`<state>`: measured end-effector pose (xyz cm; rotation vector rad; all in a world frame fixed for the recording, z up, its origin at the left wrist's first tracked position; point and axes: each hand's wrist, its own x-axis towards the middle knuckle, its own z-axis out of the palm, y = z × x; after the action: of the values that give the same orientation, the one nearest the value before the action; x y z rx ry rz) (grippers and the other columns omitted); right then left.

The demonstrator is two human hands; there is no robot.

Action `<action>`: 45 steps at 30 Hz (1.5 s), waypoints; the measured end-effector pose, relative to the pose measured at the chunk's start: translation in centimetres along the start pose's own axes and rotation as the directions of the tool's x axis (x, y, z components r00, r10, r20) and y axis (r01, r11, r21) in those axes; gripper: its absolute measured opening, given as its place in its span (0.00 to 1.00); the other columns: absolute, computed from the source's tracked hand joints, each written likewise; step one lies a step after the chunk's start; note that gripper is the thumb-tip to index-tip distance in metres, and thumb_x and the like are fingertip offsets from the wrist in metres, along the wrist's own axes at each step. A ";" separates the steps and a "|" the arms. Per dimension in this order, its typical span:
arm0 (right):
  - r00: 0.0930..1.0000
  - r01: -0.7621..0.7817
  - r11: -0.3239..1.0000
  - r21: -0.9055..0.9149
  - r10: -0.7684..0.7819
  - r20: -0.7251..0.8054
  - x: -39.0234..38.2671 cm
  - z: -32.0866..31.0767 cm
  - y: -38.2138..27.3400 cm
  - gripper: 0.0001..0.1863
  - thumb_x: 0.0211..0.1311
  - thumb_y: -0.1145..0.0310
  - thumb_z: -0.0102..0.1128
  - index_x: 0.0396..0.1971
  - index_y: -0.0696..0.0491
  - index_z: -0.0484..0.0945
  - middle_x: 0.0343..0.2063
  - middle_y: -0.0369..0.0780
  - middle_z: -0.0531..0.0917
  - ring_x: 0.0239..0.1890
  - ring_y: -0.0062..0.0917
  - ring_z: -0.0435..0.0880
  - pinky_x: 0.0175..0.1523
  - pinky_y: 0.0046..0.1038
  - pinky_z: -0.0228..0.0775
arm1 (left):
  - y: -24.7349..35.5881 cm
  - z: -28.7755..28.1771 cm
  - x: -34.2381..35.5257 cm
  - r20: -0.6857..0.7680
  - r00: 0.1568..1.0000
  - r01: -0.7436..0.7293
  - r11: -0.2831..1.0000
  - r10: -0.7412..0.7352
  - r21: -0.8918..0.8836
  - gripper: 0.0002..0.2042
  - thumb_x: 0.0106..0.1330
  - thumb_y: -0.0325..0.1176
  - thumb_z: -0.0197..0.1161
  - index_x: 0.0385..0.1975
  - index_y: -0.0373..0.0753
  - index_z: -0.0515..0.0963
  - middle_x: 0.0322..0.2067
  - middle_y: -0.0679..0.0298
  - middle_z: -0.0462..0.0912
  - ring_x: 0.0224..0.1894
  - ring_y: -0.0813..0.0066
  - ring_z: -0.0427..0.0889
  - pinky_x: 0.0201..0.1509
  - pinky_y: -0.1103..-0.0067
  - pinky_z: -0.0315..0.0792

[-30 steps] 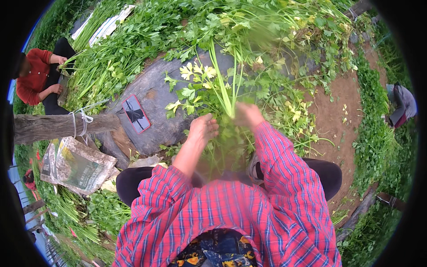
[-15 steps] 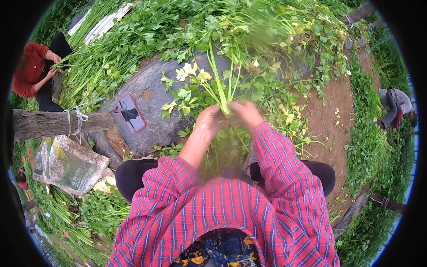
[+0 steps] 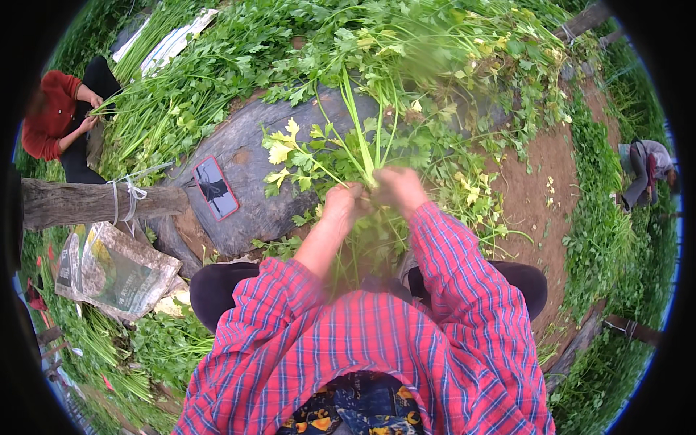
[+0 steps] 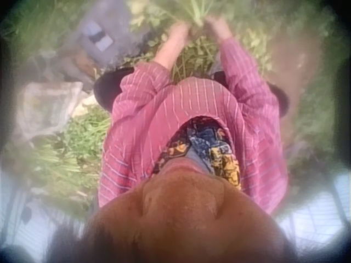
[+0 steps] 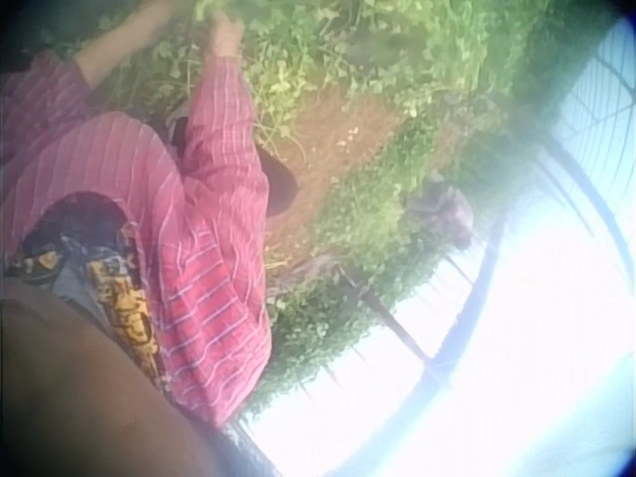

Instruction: The person sits on the ground and repeatedly picks up green leafy vegetable stalks, removes leaves and side shoots by hand, and places the trimmed stalks into a pile. The process is continuous and repetitive.

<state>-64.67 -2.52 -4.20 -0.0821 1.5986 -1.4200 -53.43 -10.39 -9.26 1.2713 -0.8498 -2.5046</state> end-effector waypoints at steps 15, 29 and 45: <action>0.998 0.031 0.999 0.033 -0.033 0.055 -0.8 1.1 0.1 0.11 0.55 0.69 0.57 0.32 0.59 0.67 0.25 0.40 0.76 0.25 0.30 0.82 0.28 0.26 0.77 | 3.9 -0.4 -0.6 0.294 0.951 0.105 0.994 -0.094 -0.022 0.31 0.62 0.49 0.54 0.55 0.29 0.59 0.50 0.46 0.67 0.52 0.54 0.68 0.54 0.55 0.63; 0.901 -0.360 0.428 -0.829 -0.070 -0.428 -4.0 -7.4 6.7 0.35 0.48 0.49 0.60 0.46 0.65 0.69 0.41 0.55 0.77 0.42 0.40 0.79 0.49 0.31 0.69 | 11.4 0.4 -6.3 0.233 0.971 0.066 0.997 -0.056 -0.036 0.05 0.61 0.26 0.50 0.35 0.36 0.65 0.25 0.62 0.71 0.21 0.73 0.70 0.25 0.73 0.71; 0.771 -0.560 0.508 0.655 0.031 0.636 -4.2 23.2 -1.6 0.36 0.58 0.43 0.48 0.56 0.56 0.55 0.52 0.55 0.64 0.54 0.47 0.67 0.57 0.49 0.61 | 13.3 -6.9 -48.8 -0.222 0.962 0.207 0.101 0.159 0.973 0.23 0.58 0.29 0.53 0.54 0.34 0.60 0.34 0.47 0.76 0.37 0.44 0.75 0.38 0.64 0.70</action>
<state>-47.72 -17.48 2.81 0.3247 0.3046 -1.5226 -19.29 -3.30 28.02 1.8075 -2.7165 -1.3223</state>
